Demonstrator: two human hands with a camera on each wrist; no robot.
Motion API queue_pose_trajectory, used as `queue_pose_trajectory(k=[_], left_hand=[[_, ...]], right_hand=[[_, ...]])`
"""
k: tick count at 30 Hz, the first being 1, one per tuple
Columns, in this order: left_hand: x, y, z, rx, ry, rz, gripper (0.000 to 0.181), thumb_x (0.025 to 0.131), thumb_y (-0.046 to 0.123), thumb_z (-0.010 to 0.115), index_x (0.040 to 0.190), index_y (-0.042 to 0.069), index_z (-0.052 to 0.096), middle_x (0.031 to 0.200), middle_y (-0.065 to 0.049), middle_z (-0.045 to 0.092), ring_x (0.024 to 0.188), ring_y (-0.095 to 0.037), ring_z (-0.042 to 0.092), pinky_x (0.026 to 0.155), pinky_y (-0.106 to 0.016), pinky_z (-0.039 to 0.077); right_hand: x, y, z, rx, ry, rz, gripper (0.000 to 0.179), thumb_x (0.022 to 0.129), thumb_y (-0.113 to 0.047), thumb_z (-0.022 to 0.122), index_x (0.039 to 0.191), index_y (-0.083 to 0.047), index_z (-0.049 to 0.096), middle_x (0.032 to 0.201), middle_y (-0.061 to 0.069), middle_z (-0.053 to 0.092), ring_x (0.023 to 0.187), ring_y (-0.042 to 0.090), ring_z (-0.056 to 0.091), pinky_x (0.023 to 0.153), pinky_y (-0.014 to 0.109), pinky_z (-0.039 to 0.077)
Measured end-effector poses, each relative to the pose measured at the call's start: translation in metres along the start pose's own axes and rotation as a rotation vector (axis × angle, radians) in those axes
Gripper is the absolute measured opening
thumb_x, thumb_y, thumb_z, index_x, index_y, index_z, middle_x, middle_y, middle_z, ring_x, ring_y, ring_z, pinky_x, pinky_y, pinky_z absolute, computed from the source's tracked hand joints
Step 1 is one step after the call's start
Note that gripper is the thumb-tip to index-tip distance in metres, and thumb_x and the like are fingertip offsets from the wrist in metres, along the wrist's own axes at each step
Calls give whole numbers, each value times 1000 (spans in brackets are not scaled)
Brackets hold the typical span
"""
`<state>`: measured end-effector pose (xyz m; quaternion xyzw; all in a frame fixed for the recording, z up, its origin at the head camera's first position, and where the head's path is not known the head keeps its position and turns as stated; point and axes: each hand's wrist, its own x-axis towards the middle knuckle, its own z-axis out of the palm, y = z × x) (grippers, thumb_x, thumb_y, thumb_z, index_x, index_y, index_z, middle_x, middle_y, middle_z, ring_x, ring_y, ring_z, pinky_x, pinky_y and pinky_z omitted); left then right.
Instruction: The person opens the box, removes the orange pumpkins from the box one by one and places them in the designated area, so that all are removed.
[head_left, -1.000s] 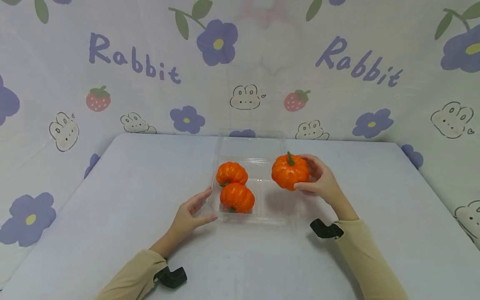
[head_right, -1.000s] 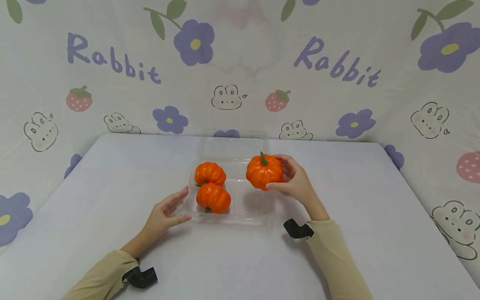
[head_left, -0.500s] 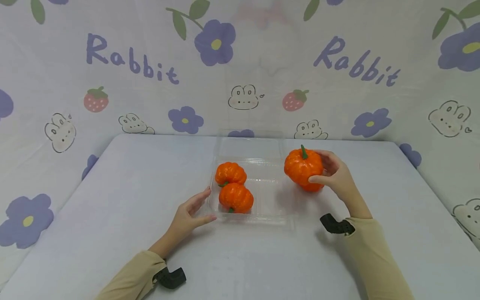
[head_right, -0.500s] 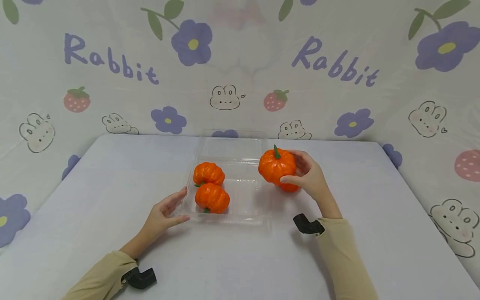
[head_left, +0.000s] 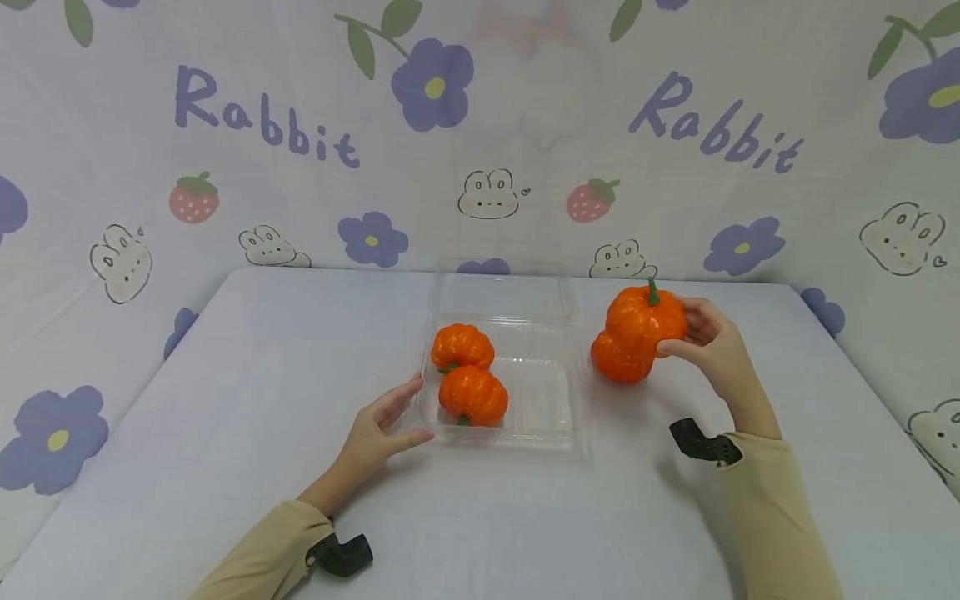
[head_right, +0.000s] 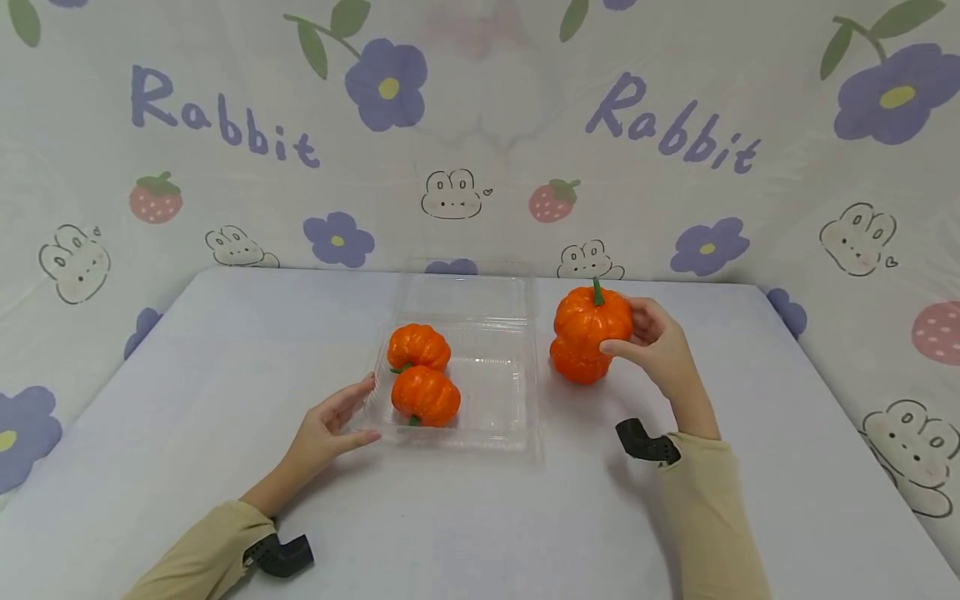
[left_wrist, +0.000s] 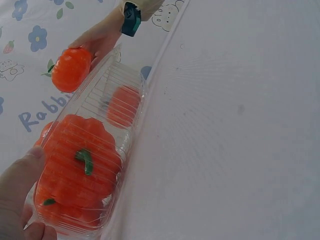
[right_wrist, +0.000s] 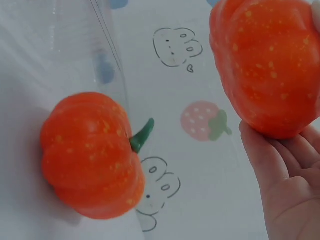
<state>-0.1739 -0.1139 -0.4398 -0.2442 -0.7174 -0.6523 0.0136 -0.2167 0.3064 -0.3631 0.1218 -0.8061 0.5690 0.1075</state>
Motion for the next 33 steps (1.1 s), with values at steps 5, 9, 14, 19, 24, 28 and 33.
queue_pose_trajectory(k=[5,9,14,19,24,28,33], left_hand=[[1,-19,-4,-9,4,14,63,70,-11,70,126,-13,40,135,-23,35,125,-26,31,101,-39,24],[-1,-23,-5,-13,6,28,64,71,-3,73,126,-10,42,135,-20,36,125,-22,32,101,-35,25],[-1,-22,-5,-6,4,27,64,71,-4,73,127,-10,42,135,-20,36,125,-23,32,101,-37,25],[0,-17,-5,-6,4,18,63,70,-12,69,126,-13,40,134,-24,35,125,-29,31,101,-42,24],[-1,-2,-3,-10,3,19,62,69,-15,68,124,-16,39,132,-29,34,124,-36,30,100,-47,23],[-1,4,0,-2,-5,14,61,70,-14,68,124,-17,39,132,-29,34,124,-35,30,100,-47,23],[-1,5,0,2,-1,18,61,71,-13,68,124,-17,39,132,-29,34,124,-32,30,100,-46,24]], right_hand=[[0,4,-7,62,22,-13,44,80,2,65,119,-8,49,103,-10,57,91,8,53,77,11,44],[-1,8,-14,128,21,-25,45,76,8,66,114,-12,52,102,-8,59,88,9,54,76,11,44],[-1,14,-20,88,41,6,45,76,7,67,112,-15,52,100,-11,59,86,7,55,74,11,45],[-1,18,-24,105,45,15,43,77,6,66,109,-17,51,100,-11,58,86,5,55,75,10,44],[-3,23,-31,92,44,28,41,77,6,66,108,-17,52,99,-13,58,85,4,55,74,10,44],[-7,29,-42,55,66,52,37,78,5,66,105,-17,51,96,-16,59,83,2,56,71,10,45],[-12,34,-53,154,64,47,35,77,8,65,101,-13,50,95,-12,60,81,2,58,70,10,46]])
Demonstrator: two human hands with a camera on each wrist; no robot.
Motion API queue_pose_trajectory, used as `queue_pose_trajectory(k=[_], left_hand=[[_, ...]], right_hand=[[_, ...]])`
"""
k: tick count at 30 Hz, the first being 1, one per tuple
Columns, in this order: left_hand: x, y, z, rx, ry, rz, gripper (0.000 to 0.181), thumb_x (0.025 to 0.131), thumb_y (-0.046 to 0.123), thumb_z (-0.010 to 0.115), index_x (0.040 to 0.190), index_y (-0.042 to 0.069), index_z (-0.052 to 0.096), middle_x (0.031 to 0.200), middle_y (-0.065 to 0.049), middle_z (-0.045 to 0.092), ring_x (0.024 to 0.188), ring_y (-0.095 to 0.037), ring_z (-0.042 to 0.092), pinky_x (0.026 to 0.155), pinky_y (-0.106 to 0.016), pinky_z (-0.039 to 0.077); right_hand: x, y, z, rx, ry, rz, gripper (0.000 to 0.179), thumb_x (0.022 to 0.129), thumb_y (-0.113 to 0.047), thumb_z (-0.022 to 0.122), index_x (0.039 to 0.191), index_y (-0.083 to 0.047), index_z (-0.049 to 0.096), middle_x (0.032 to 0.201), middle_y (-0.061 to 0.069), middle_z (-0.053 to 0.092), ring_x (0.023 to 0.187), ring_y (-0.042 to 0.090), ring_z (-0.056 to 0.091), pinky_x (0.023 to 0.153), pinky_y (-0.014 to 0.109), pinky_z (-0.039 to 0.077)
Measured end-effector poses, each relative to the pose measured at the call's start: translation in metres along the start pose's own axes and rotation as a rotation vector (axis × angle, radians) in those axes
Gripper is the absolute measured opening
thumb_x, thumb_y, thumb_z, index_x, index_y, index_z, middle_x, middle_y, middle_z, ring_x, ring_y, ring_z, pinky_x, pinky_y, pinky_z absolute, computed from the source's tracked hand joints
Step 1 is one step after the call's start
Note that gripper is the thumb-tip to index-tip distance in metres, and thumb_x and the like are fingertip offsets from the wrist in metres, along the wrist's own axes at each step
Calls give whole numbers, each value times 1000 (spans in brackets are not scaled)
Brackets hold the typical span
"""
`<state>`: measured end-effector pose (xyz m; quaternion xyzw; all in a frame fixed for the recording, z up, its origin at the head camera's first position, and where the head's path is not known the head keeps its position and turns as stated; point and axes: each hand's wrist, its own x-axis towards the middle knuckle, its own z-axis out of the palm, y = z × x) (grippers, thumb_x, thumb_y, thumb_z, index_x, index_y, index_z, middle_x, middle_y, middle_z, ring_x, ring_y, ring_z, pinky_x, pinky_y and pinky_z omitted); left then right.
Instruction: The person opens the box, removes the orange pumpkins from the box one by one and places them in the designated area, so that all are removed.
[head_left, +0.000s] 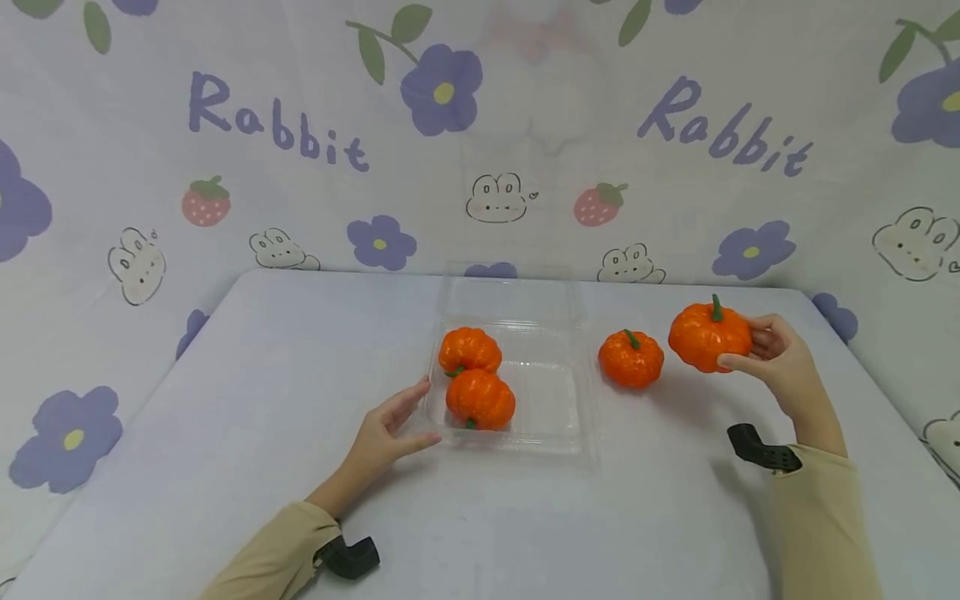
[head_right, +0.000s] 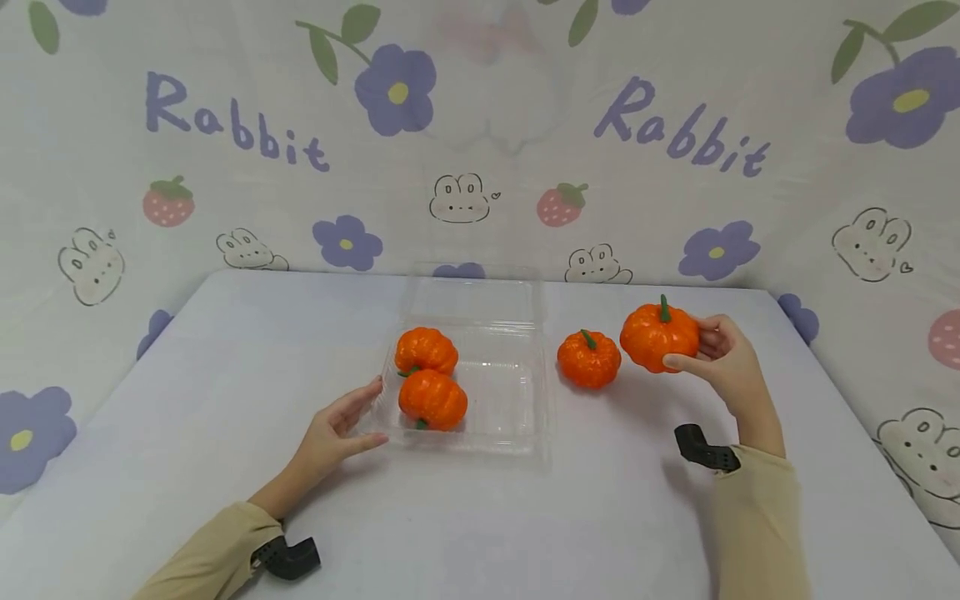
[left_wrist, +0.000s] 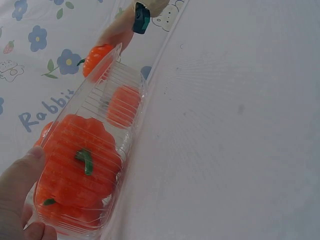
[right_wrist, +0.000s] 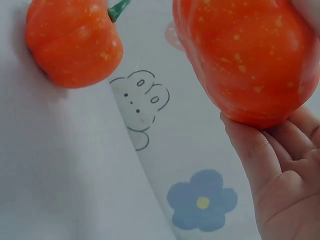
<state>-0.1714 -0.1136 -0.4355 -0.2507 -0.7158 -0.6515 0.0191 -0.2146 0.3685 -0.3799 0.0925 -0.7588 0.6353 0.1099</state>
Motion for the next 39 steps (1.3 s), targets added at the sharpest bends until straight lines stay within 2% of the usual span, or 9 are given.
queue_pose_trajectory(k=[6,13,21,26,33,39], left_hand=[[0,0,-1,3,0,1,61,70,-15,68,124,-17,39,132,-29,34,124,-33,31,100,-46,24],[-1,2,0,-4,4,-14,61,70,-15,68,124,-17,39,132,-29,34,124,-34,31,100,-45,24],[0,3,0,12,3,-22,61,70,-13,68,124,-16,39,132,-28,35,124,-31,31,101,-44,24],[-1,4,0,20,7,-12,61,70,-14,68,124,-17,40,131,-29,35,124,-34,31,100,-46,24],[-1,4,0,8,6,-8,61,70,-15,67,124,-17,39,132,-30,34,124,-35,30,100,-47,23],[-1,4,0,10,8,-13,61,70,-15,67,124,-17,39,131,-29,35,124,-32,31,100,-46,23]], right_hand=[[-2,7,-6,4,2,25,34,77,9,65,96,-10,45,97,-12,57,82,0,56,70,9,45],[-3,17,-11,57,-16,51,37,75,14,63,96,-7,40,100,-12,56,84,-1,55,71,9,45],[-6,27,-15,-35,20,126,37,77,3,68,98,-13,42,97,-18,53,85,-3,52,71,6,42],[-6,34,-17,-52,37,148,36,77,0,69,98,-13,43,97,-18,53,86,-2,52,71,6,42],[-7,46,-17,-131,42,215,36,77,-8,71,99,-13,42,98,-19,48,87,-6,49,71,5,42],[-8,56,-17,-153,21,213,37,77,-9,71,99,-13,41,100,-18,47,87,-7,49,73,7,42]])
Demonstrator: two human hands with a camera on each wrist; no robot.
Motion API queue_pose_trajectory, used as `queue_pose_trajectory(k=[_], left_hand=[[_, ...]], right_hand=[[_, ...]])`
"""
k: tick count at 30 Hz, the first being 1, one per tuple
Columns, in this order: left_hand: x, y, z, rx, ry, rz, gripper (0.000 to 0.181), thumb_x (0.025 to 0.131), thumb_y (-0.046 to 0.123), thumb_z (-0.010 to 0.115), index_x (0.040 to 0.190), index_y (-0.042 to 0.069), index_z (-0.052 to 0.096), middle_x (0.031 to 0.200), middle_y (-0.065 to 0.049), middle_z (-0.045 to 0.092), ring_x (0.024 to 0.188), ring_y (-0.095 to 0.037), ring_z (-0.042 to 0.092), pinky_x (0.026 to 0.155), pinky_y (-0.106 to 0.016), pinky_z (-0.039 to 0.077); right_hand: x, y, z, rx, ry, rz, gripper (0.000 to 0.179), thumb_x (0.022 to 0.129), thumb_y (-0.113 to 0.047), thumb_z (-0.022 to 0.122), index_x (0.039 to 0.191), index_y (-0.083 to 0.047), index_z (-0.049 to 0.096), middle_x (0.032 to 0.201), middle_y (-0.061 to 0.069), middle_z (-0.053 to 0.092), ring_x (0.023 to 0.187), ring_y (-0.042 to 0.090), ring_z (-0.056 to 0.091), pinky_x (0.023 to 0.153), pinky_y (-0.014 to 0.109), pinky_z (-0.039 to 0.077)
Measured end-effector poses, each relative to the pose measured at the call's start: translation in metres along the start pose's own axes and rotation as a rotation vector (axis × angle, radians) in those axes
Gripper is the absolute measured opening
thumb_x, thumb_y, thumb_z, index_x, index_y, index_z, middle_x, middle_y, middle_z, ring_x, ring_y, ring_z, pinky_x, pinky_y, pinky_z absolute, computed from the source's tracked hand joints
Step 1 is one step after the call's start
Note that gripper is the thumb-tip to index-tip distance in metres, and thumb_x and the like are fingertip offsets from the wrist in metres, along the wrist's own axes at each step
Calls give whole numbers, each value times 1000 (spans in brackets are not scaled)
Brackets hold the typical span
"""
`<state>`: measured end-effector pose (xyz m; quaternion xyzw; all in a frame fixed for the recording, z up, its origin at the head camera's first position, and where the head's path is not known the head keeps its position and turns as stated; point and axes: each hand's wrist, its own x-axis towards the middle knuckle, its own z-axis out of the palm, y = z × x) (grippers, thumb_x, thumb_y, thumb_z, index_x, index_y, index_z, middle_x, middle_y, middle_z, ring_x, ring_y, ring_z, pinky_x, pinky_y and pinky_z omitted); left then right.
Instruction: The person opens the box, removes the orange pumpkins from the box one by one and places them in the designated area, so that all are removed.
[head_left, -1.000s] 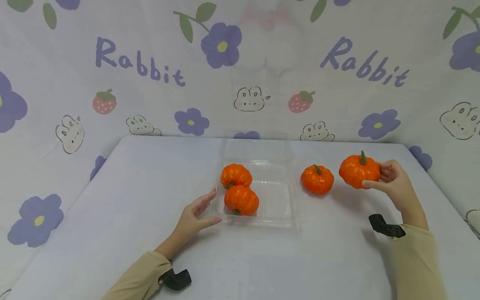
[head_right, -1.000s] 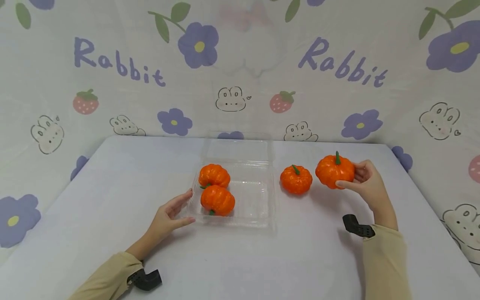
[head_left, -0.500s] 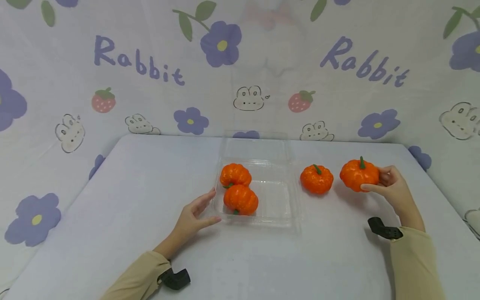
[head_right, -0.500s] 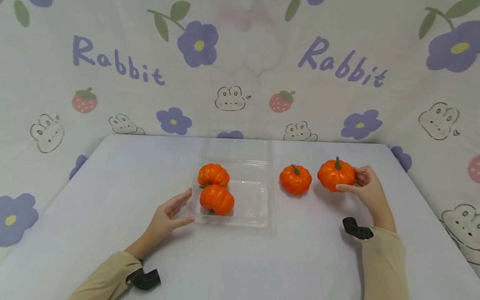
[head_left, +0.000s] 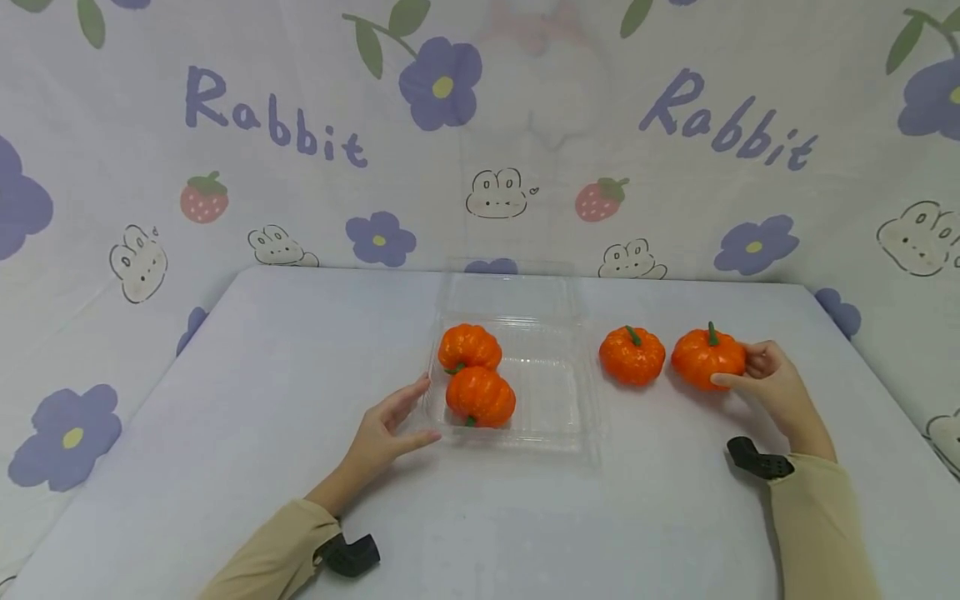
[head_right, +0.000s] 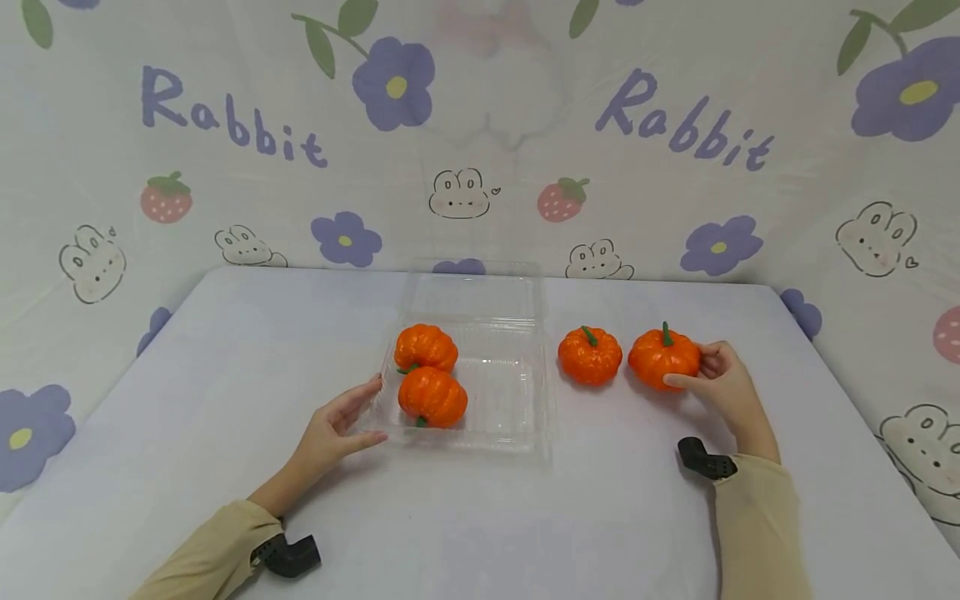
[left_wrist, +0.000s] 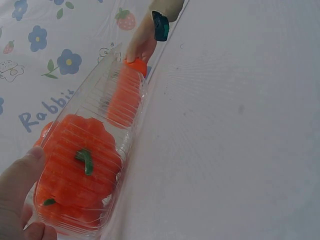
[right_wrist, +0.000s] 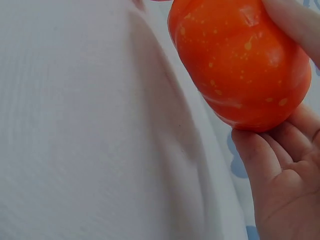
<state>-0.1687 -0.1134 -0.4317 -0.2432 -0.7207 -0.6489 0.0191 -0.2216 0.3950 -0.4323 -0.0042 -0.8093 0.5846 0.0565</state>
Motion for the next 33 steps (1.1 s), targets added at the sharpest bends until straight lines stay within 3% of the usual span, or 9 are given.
queue_pose_trajectory(k=[4,8,16,25,33], left_hand=[[0,0,0,3,-4,12,61,70,-16,67,124,-18,39,131,-30,35,124,-35,31,100,-47,23],[0,0,0,3,-14,18,61,70,-16,67,124,-18,38,131,-30,34,124,-36,30,99,-48,23],[0,-1,-1,14,-9,15,61,70,-14,68,124,-18,38,131,-30,35,123,-35,31,99,-46,24],[1,0,0,2,-9,23,61,70,-16,67,124,-19,38,130,-31,35,123,-39,30,100,-48,23],[1,0,0,9,-9,15,61,70,-15,67,124,-18,38,131,-30,35,124,-33,30,100,-48,23]], right_hand=[[1,2,2,-6,-9,-16,38,77,-5,71,98,-10,40,99,-19,48,89,-7,49,74,6,41],[0,3,3,-70,-23,-11,38,78,-10,71,99,-11,39,110,-14,47,93,-6,46,76,7,41],[-2,3,6,-26,-31,27,36,80,-14,69,99,-15,38,113,-9,44,94,-2,45,75,7,41],[-2,2,5,-117,-45,76,38,80,-28,68,101,-19,37,131,21,34,99,2,42,84,15,41],[0,7,3,-103,-81,110,42,82,-30,66,105,-23,31,135,27,27,101,5,41,89,20,40]])
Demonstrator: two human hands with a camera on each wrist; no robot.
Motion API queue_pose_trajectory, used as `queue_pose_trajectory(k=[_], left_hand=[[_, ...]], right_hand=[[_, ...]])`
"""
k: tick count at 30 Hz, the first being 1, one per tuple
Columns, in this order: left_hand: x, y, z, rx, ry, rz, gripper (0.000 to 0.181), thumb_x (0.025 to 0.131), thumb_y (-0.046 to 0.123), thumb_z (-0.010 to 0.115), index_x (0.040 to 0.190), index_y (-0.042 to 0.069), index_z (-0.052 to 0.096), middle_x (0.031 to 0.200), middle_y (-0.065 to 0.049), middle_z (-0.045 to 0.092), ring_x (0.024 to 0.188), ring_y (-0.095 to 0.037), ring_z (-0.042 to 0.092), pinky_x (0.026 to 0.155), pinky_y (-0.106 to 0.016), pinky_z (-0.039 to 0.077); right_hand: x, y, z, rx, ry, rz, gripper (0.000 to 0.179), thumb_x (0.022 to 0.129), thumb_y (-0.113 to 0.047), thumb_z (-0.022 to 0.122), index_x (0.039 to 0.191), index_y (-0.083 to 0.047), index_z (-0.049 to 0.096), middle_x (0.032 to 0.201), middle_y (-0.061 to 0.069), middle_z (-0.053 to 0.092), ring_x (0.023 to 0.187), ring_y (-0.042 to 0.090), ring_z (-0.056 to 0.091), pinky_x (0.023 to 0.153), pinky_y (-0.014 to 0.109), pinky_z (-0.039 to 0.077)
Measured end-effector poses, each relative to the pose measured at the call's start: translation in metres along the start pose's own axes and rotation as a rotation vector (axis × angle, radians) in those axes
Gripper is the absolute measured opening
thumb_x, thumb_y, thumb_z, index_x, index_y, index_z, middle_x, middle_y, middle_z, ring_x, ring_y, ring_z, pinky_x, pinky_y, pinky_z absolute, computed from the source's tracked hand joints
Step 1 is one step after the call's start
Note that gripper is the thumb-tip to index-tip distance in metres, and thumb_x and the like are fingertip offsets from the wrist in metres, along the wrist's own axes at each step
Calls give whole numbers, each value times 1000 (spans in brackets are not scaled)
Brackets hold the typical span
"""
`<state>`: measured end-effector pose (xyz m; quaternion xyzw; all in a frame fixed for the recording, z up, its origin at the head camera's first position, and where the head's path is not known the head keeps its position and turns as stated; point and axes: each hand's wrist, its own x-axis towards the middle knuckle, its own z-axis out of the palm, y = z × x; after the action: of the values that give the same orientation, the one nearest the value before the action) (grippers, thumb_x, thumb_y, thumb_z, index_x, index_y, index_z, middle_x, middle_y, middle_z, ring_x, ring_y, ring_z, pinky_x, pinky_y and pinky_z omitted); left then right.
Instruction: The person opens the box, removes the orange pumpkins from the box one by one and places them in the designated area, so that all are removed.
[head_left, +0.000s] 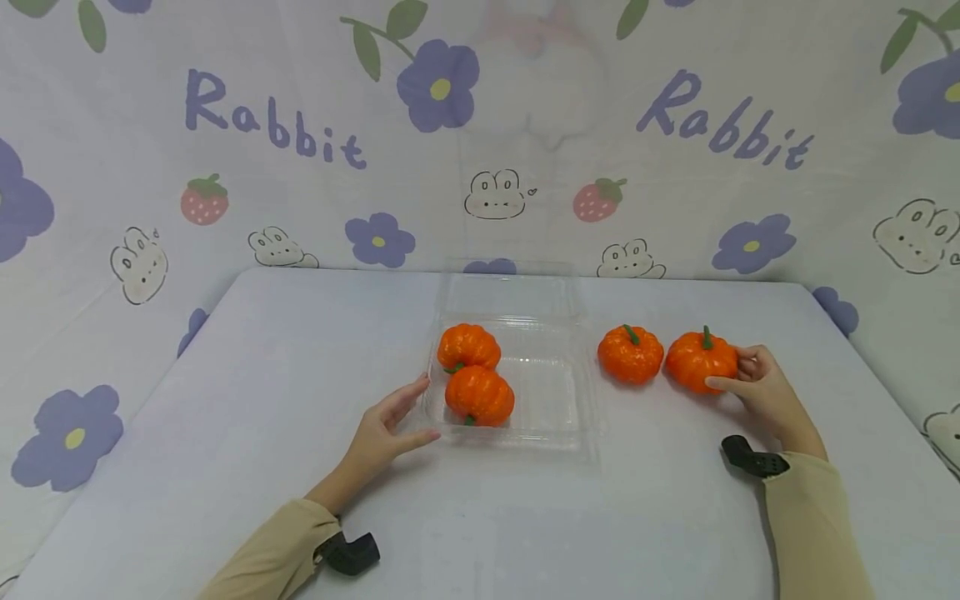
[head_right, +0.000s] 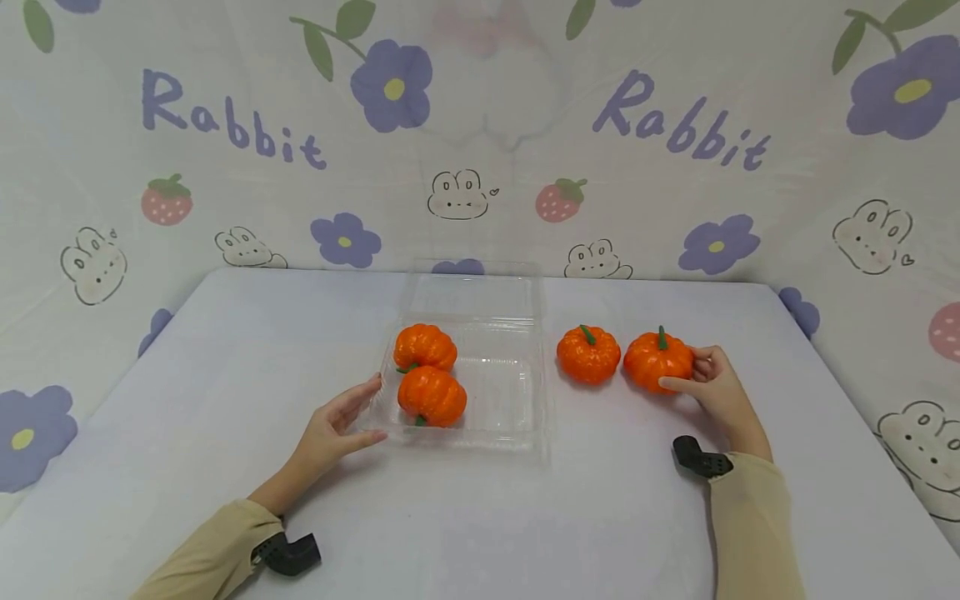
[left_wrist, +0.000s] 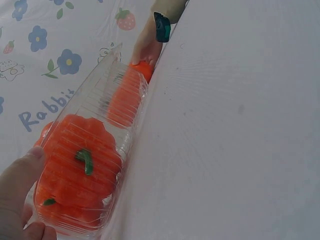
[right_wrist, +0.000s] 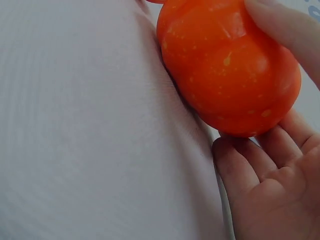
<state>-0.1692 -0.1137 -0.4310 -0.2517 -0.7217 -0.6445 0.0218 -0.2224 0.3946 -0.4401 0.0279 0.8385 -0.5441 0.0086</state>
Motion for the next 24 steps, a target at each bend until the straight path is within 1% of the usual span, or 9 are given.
queue_pose_trajectory(k=[4,7,9,11,12,14,16,19,24], left_hand=[[0,0,1,0,-2,-6,62,70,-15,68,125,-17,38,131,-30,35,124,-32,30,100,-48,23],[0,0,1,1,1,-6,62,70,-15,68,124,-17,39,131,-29,35,124,-33,31,100,-48,23],[-1,0,0,3,5,-4,62,70,-14,68,124,-17,39,131,-29,35,124,-34,31,100,-48,23],[-1,-1,0,8,8,-3,62,70,-14,68,124,-16,39,131,-29,35,124,-34,31,100,-48,23],[-1,-1,0,8,10,-3,62,70,-14,68,125,-16,39,132,-29,35,124,-34,31,100,-48,23],[-1,-2,0,4,10,1,61,70,-14,68,124,-17,39,132,-29,35,124,-34,31,100,-48,23],[-1,-3,0,2,6,2,61,71,-14,68,124,-17,39,132,-29,35,124,-34,31,100,-48,23],[0,-3,0,5,2,3,61,71,-13,68,125,-17,39,132,-29,35,124,-34,31,100,-49,23],[0,-3,0,13,3,7,61,71,-13,68,125,-16,39,131,-29,35,124,-35,31,100,-49,23]], right_hand=[[0,1,-1,6,-22,18,45,83,-29,64,106,-23,27,136,27,25,103,7,40,93,23,38],[1,1,-2,19,-41,34,47,84,-30,64,109,-23,25,139,27,21,113,18,38,99,34,31],[1,0,-2,52,-70,43,54,85,-29,63,120,-24,23,142,27,15,123,28,29,101,42,24],[3,-1,-2,90,-107,40,68,86,-26,62,135,-28,15,144,26,8,128,36,17,101,48,17],[3,-2,-2,103,-124,42,76,86,-25,61,140,-30,9,145,24,3,130,37,10,101,50,14],[4,-2,-3,104,-144,42,83,86,-25,61,145,-25,1,146,20,-2,130,37,3,101,52,11],[3,-3,-4,78,-146,35,84,87,-26,61,145,-17,1,146,19,-3,130,38,2,101,53,10],[1,-4,-5,36,-128,38,83,86,-31,60,144,-9,5,147,19,0,130,39,5,101,54,12],[1,-4,-3,-1,-83,47,85,84,-36,62,144,-6,9,146,21,5,128,42,10,100,55,15]])
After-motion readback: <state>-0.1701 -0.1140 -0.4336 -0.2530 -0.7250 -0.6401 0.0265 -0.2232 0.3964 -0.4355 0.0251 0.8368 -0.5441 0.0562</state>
